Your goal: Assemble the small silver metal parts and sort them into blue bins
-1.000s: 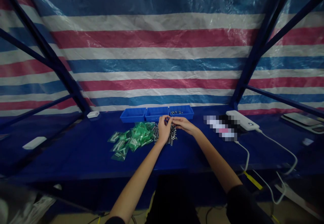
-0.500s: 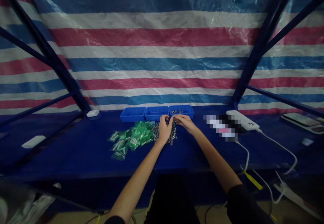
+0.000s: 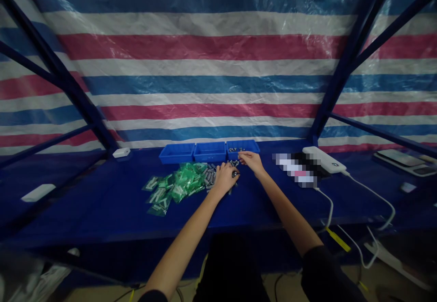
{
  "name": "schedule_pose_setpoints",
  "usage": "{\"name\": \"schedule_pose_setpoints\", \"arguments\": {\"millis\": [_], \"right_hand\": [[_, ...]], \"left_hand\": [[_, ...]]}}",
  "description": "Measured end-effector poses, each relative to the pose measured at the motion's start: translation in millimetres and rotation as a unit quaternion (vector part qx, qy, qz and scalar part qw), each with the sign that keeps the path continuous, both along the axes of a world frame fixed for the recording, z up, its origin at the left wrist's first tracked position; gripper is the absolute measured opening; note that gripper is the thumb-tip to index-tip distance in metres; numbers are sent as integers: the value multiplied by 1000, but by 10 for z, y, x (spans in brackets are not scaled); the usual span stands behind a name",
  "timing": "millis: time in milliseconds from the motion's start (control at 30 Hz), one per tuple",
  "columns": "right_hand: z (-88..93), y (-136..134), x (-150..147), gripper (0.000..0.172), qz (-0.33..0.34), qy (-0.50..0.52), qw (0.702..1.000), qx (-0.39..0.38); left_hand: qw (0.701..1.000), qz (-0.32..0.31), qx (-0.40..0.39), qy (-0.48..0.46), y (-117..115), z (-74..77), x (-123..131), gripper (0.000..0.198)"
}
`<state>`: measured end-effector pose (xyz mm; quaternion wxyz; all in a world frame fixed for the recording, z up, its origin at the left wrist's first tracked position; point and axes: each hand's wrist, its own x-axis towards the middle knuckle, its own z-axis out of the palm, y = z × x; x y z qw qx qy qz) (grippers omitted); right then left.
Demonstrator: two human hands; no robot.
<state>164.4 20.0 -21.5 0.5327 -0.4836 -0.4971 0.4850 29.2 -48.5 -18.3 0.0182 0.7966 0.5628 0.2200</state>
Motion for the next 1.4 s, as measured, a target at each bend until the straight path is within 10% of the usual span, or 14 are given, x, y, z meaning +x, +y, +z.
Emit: {"name": "schedule_pose_setpoints", "arguments": {"millis": [333, 933, 1400], "right_hand": [[74, -21, -1, 48, 84, 49, 993, 63], [69, -152, -52, 22, 245, 40, 967, -53], [59, -134, -72, 26, 184, 81, 979, -35]], "left_hand": [[998, -3, 21, -56, 20, -23, 14, 13], [945, 47, 139, -291, 64, 78, -30, 20], [932, 32, 152, -327, 101, 31, -51, 18]]}}
